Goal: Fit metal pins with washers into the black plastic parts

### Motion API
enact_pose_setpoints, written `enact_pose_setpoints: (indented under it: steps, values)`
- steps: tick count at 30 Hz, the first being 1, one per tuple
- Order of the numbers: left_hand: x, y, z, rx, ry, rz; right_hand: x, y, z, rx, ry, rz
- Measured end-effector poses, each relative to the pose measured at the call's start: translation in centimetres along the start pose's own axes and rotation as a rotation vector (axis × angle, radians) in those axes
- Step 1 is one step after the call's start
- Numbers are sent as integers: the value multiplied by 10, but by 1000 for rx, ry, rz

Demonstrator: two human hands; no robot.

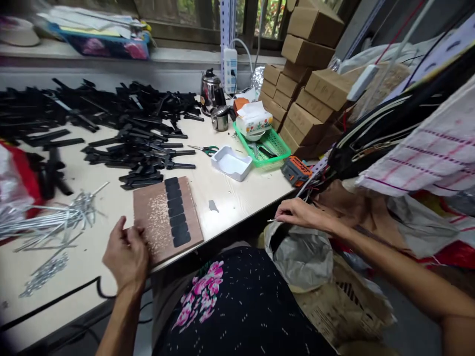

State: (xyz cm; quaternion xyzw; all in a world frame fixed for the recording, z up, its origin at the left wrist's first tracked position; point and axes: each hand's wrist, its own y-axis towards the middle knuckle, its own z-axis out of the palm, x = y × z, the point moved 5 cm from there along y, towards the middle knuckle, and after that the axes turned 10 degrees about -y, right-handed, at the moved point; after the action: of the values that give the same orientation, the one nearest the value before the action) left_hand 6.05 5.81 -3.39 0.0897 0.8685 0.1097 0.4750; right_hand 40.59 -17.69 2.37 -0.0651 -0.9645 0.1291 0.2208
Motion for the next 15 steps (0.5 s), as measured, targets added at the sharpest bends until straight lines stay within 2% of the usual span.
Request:
enact_pose_setpoints:
  steps: [2, 4, 7, 10, 13, 15]
  values:
    - [-2, 0, -1, 10, 16, 16, 11, 9, 1, -133, 51, 39]
    - [-3, 0, -3, 25, 29, 29, 36, 36, 2, -232, 93, -34]
    - [1, -1, -5, 27, 18, 22, 85, 92, 8, -314, 99, -274]
    - [7, -3, -8, -3, -17, 0, 125, 156, 16, -363, 3, -472]
    - [10, -5, -9, -19, -28, -19, 147, 217, 20, -419, -134, -524]
    - [11, -7, -8, -15, -24, -22, 154, 245, 21, -456, -212, -517]
